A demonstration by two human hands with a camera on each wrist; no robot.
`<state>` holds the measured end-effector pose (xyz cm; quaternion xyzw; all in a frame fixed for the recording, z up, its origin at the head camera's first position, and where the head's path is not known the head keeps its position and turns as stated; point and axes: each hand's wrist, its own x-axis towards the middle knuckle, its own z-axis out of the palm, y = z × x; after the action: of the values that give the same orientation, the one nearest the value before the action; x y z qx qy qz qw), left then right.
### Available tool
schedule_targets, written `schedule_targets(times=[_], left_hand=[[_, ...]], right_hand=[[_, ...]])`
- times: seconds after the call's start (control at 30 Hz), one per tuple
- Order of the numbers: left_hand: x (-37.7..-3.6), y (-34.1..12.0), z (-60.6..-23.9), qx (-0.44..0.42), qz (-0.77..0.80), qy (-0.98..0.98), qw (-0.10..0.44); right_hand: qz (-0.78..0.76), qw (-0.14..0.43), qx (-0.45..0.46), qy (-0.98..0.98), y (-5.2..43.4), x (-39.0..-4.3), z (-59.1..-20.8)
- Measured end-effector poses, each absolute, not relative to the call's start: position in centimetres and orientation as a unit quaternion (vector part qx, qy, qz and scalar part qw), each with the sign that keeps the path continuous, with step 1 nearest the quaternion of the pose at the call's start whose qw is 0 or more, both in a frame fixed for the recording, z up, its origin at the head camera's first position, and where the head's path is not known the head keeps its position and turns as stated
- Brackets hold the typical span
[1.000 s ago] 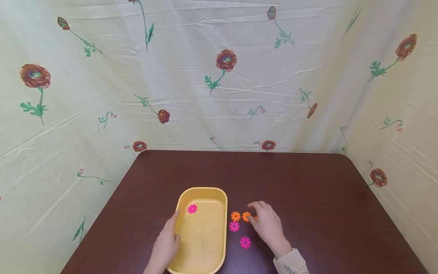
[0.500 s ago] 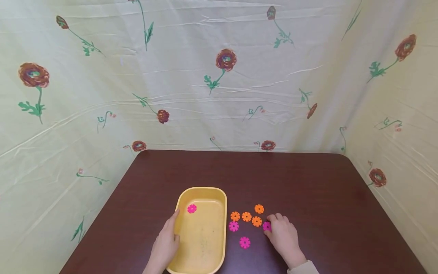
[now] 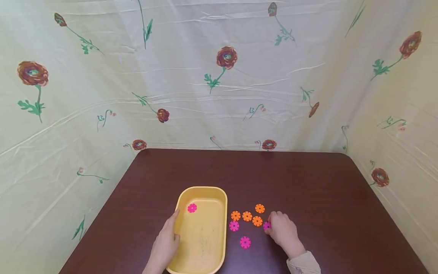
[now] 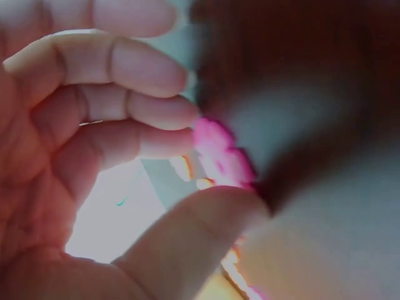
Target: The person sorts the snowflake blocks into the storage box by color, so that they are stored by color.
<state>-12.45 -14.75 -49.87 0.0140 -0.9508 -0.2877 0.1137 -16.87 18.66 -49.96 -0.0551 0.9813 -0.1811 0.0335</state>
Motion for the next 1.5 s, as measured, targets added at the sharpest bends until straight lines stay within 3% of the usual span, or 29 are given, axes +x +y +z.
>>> schedule_targets(times=[0.27, 1.07, 1.5], left_hand=[[-12.4, -14.8, -49.7, 0.015, -0.293, -0.95, 0.107], [-12.3, -14.9, -49.6, 0.009, -0.296, -0.948, 0.118], [-12.3, -14.9, -49.5, 0.006, -0.293, -0.948, 0.121]], right_hand=[[-0.236, 0.083, -0.03, 0.968, 18.8, -17.5, -49.6], [-0.224, 0.003, -0.058, 0.973, 16.9, -18.4, -50.0], [-0.198, -0.01, -0.073, 0.977, 15.5, -19.1, -50.7]])
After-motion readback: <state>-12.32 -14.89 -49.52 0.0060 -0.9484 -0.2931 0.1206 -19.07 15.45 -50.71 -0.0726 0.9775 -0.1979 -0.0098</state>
